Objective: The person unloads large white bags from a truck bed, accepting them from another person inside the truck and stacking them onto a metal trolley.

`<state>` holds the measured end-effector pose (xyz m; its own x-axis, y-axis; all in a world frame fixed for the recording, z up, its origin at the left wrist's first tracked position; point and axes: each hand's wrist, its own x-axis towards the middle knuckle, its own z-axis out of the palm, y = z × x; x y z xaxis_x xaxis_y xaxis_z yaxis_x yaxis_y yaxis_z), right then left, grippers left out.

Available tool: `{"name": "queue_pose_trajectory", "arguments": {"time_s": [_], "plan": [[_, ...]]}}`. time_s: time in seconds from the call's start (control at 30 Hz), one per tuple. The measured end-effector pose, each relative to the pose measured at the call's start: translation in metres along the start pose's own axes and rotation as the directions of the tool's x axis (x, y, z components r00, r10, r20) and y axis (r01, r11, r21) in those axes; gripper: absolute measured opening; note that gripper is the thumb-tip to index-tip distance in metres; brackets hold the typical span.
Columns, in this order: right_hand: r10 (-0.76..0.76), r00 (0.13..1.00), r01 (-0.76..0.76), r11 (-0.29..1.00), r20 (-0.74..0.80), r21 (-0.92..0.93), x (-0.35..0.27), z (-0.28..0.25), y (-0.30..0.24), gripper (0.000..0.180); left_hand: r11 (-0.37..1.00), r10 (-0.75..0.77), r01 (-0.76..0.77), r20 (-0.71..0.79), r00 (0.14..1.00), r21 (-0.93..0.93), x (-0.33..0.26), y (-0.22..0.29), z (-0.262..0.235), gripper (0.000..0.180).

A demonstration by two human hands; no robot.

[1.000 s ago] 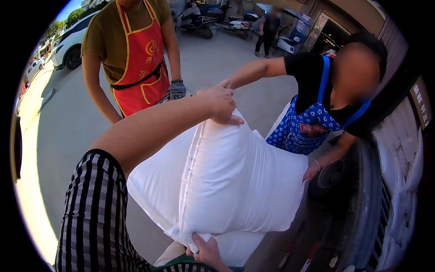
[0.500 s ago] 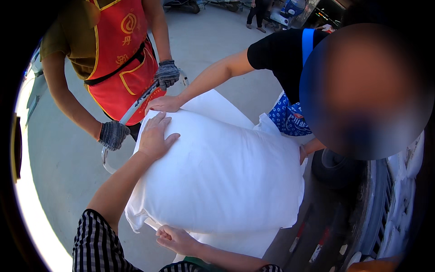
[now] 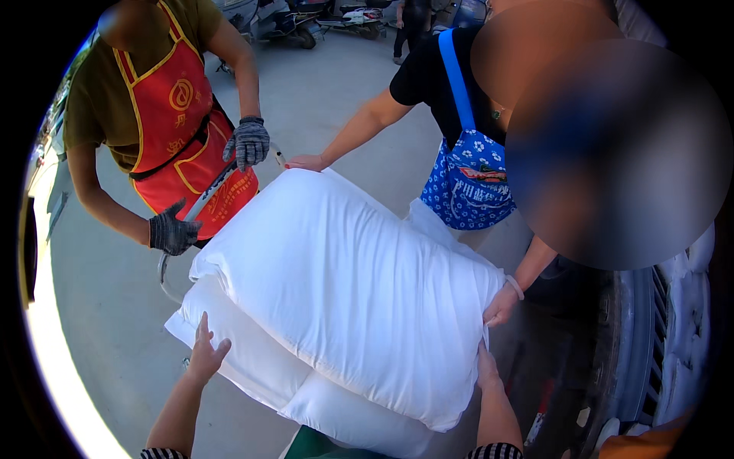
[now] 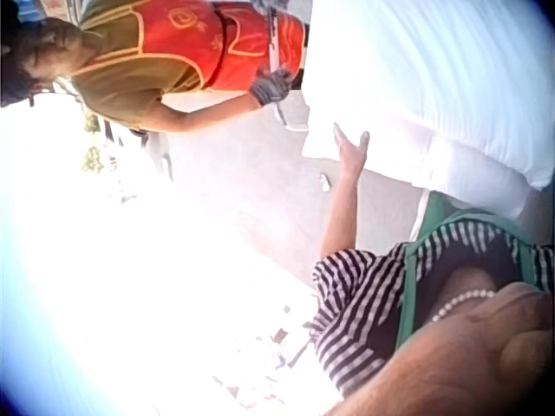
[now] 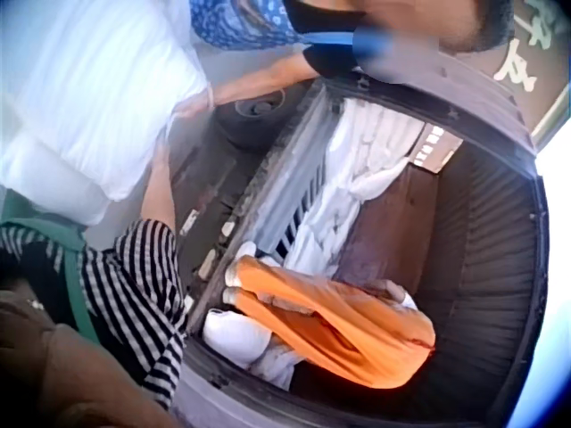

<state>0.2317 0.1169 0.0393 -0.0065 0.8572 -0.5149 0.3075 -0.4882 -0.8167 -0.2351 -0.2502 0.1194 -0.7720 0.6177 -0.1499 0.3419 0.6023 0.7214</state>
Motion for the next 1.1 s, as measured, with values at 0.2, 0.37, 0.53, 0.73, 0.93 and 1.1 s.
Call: {"name": "queue_pose_trajectory", "arguments": {"time_s": [0.2,0.37,0.53,0.73,0.93,1.1], "plan": [[-0.139,0.985,0.09,0.924,-0.107,-0.372,-0.042,0.051,0.031,0.047,0.911,-0.188,0.124,-0.127,0.974,-0.394,0.074,0.025,0.094,0.086],[-0.073,0.974,0.084,0.995,-0.216,0.046,-0.013,0.053,0.052,0.051,0.387,-0.401,0.257,0.09,0.912,-0.886,0.059,0.06,0.128,0.076],[-0.177,0.938,0.145,0.981,-0.298,-0.128,-0.034,0.059,0.038,0.049,0.162,-0.222,0.693,0.658,0.719,-0.703,-0.036,0.05,0.185,0.064],[-0.252,0.94,0.248,0.968,-0.23,-0.049,-0.056,0.07,0.027,0.044,0.255,-0.182,0.691,0.668,0.721,-0.677,-0.027,0.05,0.167,0.061],[-0.186,0.97,0.214,0.958,-0.156,0.189,-0.149,0.129,-0.003,0.042,0.238,-0.311,0.666,0.594,0.742,-0.707,0.004,0.029,0.146,0.065],[-0.025,0.996,0.055,0.924,-0.084,0.378,-0.235,0.188,0.019,0.043,0.313,-0.375,0.596,0.481,0.793,-0.739,0.031,-0.011,0.1,0.044]]}}
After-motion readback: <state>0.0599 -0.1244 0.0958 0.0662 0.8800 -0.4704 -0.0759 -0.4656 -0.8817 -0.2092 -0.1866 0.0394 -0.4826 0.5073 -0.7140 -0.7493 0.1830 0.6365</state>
